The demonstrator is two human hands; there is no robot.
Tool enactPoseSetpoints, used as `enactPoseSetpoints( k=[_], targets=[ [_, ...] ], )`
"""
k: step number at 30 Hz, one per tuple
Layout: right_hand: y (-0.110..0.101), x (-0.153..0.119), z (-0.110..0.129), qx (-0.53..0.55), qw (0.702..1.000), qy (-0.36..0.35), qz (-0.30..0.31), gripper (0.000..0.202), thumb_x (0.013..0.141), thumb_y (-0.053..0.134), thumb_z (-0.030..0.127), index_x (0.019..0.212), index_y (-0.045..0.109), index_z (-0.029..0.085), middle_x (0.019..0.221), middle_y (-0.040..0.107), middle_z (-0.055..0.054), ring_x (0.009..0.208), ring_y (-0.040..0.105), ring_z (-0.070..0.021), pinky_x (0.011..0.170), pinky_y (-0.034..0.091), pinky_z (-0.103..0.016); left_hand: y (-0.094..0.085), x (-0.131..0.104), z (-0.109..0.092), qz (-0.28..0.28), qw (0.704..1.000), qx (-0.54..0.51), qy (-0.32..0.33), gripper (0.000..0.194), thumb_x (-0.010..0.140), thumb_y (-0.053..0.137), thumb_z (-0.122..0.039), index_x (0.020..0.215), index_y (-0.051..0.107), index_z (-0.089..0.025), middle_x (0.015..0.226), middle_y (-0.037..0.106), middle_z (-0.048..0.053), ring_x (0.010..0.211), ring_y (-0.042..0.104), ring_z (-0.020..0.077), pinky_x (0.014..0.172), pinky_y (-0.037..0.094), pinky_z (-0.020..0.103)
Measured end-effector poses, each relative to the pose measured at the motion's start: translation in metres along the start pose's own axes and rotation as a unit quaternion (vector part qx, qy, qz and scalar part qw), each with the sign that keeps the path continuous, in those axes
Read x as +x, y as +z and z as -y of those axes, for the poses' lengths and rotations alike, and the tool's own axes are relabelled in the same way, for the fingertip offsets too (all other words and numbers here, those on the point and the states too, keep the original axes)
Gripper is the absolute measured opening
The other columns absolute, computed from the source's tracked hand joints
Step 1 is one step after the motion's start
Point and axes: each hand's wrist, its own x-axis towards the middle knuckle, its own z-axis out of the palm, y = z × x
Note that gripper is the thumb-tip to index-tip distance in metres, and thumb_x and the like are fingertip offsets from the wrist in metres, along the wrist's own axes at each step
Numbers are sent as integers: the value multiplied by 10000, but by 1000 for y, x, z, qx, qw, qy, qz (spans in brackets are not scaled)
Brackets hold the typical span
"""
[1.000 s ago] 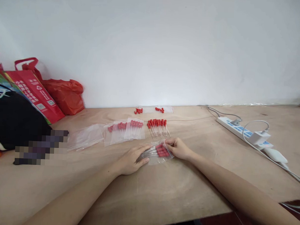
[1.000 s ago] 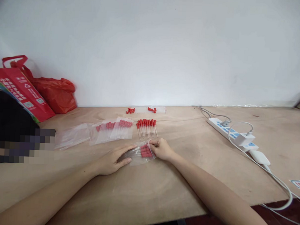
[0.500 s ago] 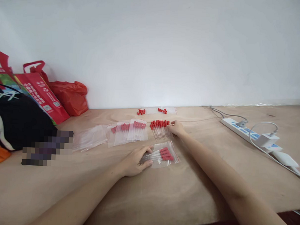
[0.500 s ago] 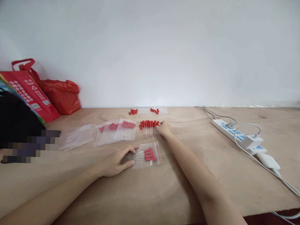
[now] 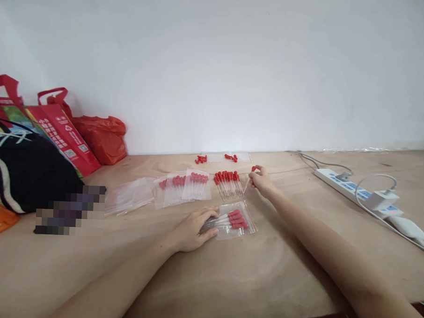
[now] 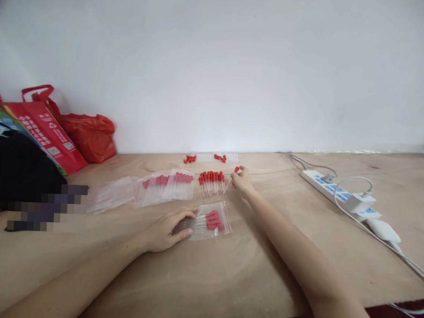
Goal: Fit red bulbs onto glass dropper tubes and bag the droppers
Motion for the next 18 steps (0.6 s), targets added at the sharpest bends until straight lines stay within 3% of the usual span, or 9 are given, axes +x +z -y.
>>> enactPoseSetpoints(
  k=[3,6,11,18],
  targets=[
    [-21,-27,-12,119,991,-66,-11,507,688,463,206,1149,249,206,611,434,80,410,449,-70,377,389,-190,-2,1,-3,3,1000,-1,-3,227,813,466,-286,1028,475,-213,1217,482,62,1153,412,200,934,351,352],
    [-31,-54,-26,170,982,-85,-8,473,660,519,271,1066,280,225,642,431,88,443,494,-73,421,445,-215,-4,2,-6,2,1000,8,-12,261,806,475,-293,1054,475,-210,1214,482,65,1137,428,202,938,347,355],
    [-22,-74,-30,232,968,-95,3,466,645,576,386,974,280,240,638,457,87,483,543,-99,483,488,-266,-4,2,-7,-3,1000,8,-16,284,800,479,-302,1068,485,-209,1220,479,63,1129,434,211,940,348,362],
    [-7,-90,-22,294,953,-31,66,356,671,563,397,851,299,241,619,528,65,530,577,-119,497,484,-266,-1,1,-4,7,999,22,-31,406,823,446,-339,1204,382,-217,1271,431,59,1149,408,211,952,338,366]
  ],
)
